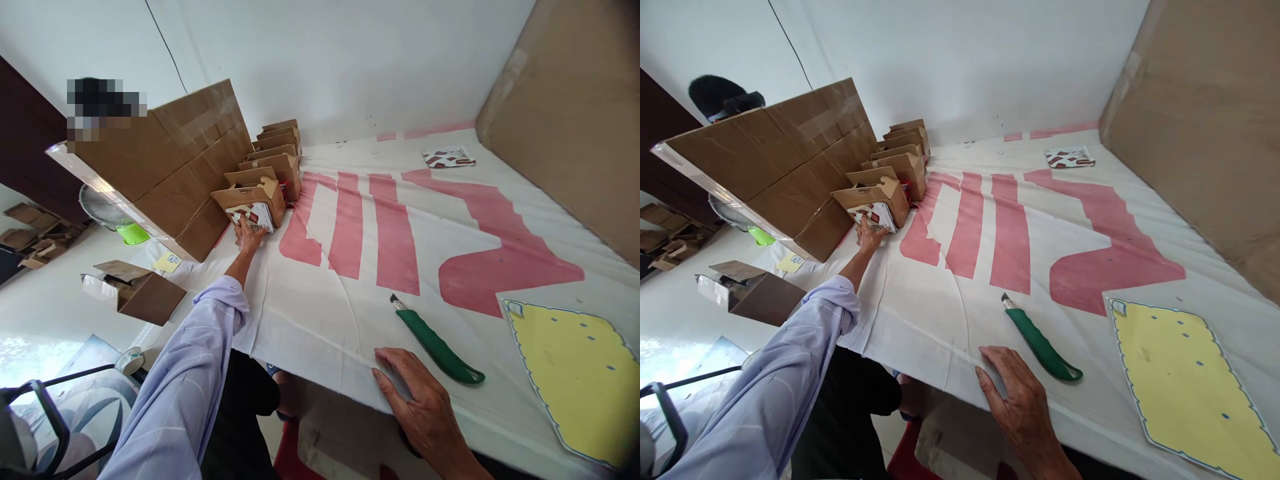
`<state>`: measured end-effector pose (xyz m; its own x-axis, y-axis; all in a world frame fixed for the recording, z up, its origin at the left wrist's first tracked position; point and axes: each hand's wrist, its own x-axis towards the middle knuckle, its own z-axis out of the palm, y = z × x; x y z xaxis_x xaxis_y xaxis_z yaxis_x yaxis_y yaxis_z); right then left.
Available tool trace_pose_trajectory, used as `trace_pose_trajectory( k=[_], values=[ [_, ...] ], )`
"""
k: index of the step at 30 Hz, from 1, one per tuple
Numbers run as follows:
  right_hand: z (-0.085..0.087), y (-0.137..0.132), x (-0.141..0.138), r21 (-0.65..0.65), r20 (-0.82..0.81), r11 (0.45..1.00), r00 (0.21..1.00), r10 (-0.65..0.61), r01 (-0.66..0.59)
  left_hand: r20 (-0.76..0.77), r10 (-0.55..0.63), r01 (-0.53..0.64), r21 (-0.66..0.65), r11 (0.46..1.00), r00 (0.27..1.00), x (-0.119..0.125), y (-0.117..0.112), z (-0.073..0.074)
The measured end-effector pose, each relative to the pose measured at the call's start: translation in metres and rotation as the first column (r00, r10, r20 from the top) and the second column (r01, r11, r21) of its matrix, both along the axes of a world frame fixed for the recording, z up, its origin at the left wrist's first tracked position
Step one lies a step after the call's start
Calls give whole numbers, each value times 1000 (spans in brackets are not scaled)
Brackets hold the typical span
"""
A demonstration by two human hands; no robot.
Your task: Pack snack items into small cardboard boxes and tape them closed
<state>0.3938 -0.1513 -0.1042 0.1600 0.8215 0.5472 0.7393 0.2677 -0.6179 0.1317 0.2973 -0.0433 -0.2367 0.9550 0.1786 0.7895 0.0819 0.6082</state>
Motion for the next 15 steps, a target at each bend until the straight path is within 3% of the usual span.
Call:
trace_pose_trajectory(
  k=[15],
  values=[
    [1,-2,1,-8,-7,1000,1000,9,-9,1,25,-25,-20,1000,1000,22,39,5]
  ],
)
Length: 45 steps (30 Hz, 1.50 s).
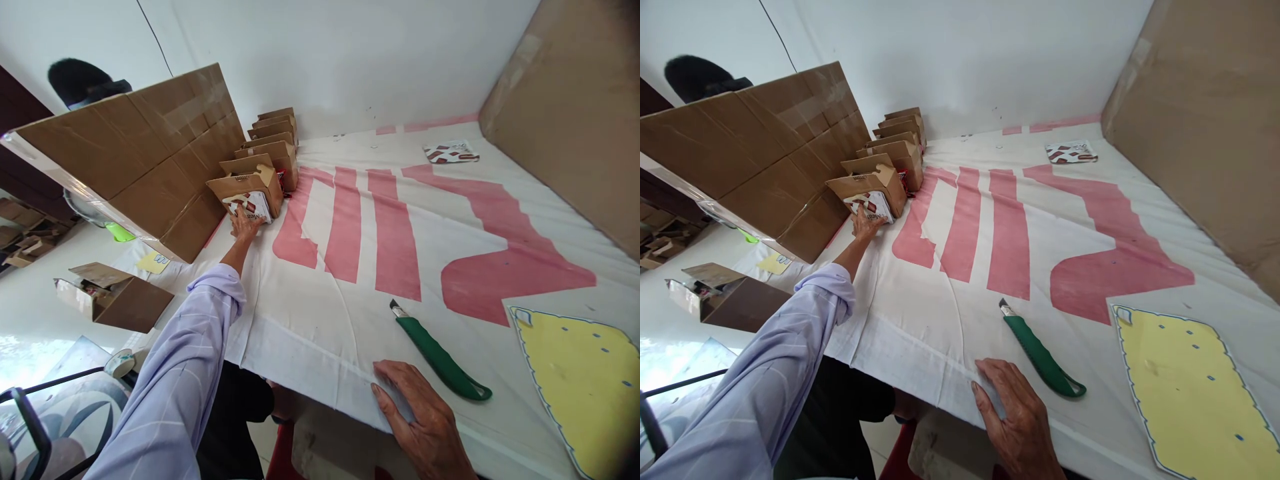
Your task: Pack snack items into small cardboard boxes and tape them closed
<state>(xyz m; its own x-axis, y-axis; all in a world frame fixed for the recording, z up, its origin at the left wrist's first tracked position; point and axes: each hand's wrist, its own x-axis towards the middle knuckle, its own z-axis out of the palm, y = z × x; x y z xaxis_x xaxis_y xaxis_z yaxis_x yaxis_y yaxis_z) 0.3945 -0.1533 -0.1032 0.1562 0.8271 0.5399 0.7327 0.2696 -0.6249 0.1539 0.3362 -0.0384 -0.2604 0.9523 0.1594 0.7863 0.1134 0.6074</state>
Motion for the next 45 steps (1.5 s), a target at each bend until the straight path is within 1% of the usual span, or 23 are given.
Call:
trace_pose_trajectory(
  k=[5,8,11,16,18,20,22,24,27,29,30,32,35,37,40,42,45],
  values=[
    [1,0,0,-1,0,1000,1000,-6,6,-22,-5,5,-27,1000,1000,1,7,3],
    [0,0,0,-17,-10,1000,1000,0,0,-26,-51,51,2,999,998,-5,8,2],
    [1,0,0,-36,-20,999,1000,-4,3,-14,-104,105,37,994,994,-12,3,3],
    [9,1,-4,-57,-26,998,1000,0,-1,25,-151,149,69,986,988,-21,-20,13],
    [11,1,-6,-66,-20,998,1000,3,-4,40,-211,207,89,974,977,-23,-33,16],
    [11,2,-6,-68,-8,998,1000,2,-3,52,-302,295,113,949,952,-22,-49,16],
    [11,3,-7,-64,4,998,1000,2,-1,65,-383,373,127,919,921,-21,-69,13],
    [10,4,-8,-60,21,998,1000,6,-5,82,-438,427,127,896,895,-20,-94,8],
    [8,5,-8,-43,63,999,998,16,-13,114,-522,508,129,852,845,-22,-140,0],
    [7,6,-6,-1,105,1000,994,-1,1,133,-578,562,142,815,805,-26,-175,-6],
    [7,7,-4,34,130,999,991,-27,23,141,-604,586,150,797,785,-29,-193,-10],
    [7,9,5,116,180,988,977,-118,98,157,-645,624,165,764,748,-36,-229,-18],
    [6,12,24,200,253,950,924,-288,241,187,-680,659,167,733,709,-49,-283,-31],
    [4,13,38,181,308,929,878,-366,324,208,-686,668,156,727,698,-58,-316,-38],
    [-3,15,54,52,388,907,829,-404,418,230,-673,659,147,738,703,-72,-356,-43],
    [-7,18,60,-27,424,891,812,-401,454,248,-656,641,149,753,713,-80,-375,-42],
    [-11,21,64,-74,436,881,809,-394,468,279,-630,612,160,775,725,-88,-393,-41]
  ],
)
